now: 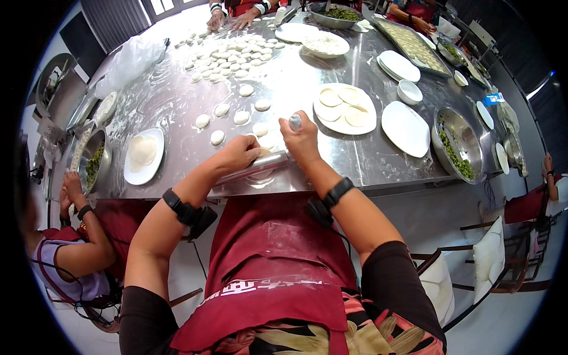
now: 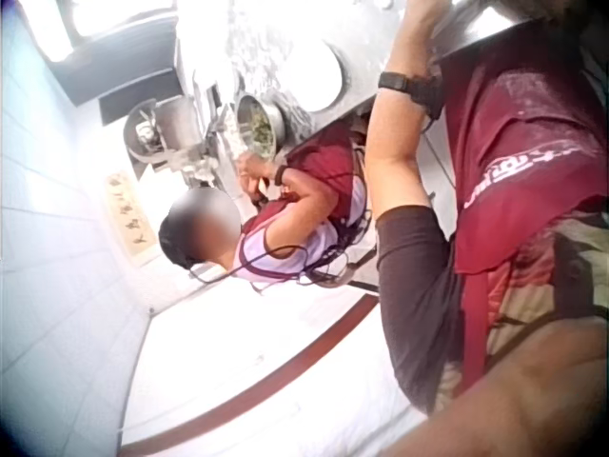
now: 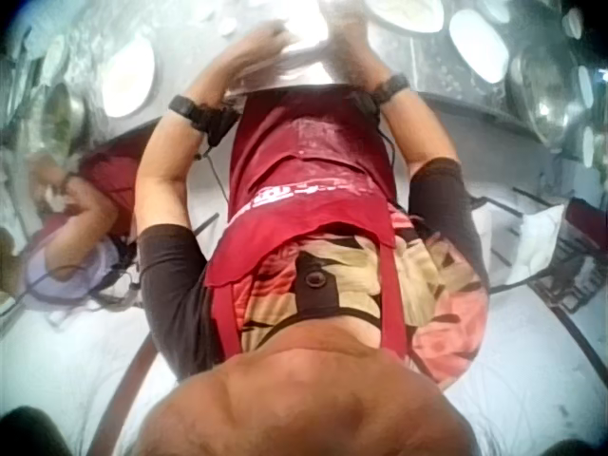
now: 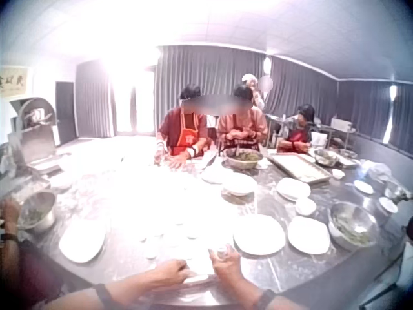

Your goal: The person prepares small dough balls and uses a small rolling pin to flatten them into circular wrappers on a stainless steel table, placing the finished wrappers on white plates.

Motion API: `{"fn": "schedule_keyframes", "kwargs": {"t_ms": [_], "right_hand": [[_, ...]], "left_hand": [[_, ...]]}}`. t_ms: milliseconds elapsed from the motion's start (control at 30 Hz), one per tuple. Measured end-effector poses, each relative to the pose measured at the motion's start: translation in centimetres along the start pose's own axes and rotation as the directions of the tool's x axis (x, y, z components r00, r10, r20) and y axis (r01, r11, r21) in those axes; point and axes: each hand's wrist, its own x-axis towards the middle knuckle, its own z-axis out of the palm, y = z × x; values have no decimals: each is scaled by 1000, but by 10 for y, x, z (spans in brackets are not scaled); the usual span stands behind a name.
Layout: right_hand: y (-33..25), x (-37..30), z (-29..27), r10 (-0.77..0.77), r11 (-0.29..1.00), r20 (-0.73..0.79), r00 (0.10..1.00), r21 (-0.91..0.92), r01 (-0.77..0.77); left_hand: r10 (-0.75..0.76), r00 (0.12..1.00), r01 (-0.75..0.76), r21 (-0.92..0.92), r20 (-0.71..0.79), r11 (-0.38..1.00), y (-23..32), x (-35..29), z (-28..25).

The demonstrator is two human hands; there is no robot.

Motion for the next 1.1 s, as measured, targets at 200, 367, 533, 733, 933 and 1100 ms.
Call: {"fn": "schedule_keyframes", "kwargs": {"t_ms": [200,367,533,733,933,1100], "right_hand": [[-18,-46,-27,145,989,68,987,25,-147],[-14,-21,-17,86,996,32,996,20,-87],[0,9,4,-122,981,-10,993,-156,119],[-20,-62,-39,35,999,108,994,-20,-33],[-32,-71,-46,12,990,163,987,133,-34],[-32,-69,-47,22,994,171,985,104,-41]], "left_hand": [[-118,989,124,-74,85,989,-7,-2,-3],[-92,987,105,-91,135,990,-1,-16,-15],[-101,995,101,16,26,995,-8,-5,-16],[-133,984,154,-191,120,970,-3,-11,-3],[-13,993,66,-464,118,883,72,78,10],[-68,997,70,-421,21,904,84,113,0]]}}
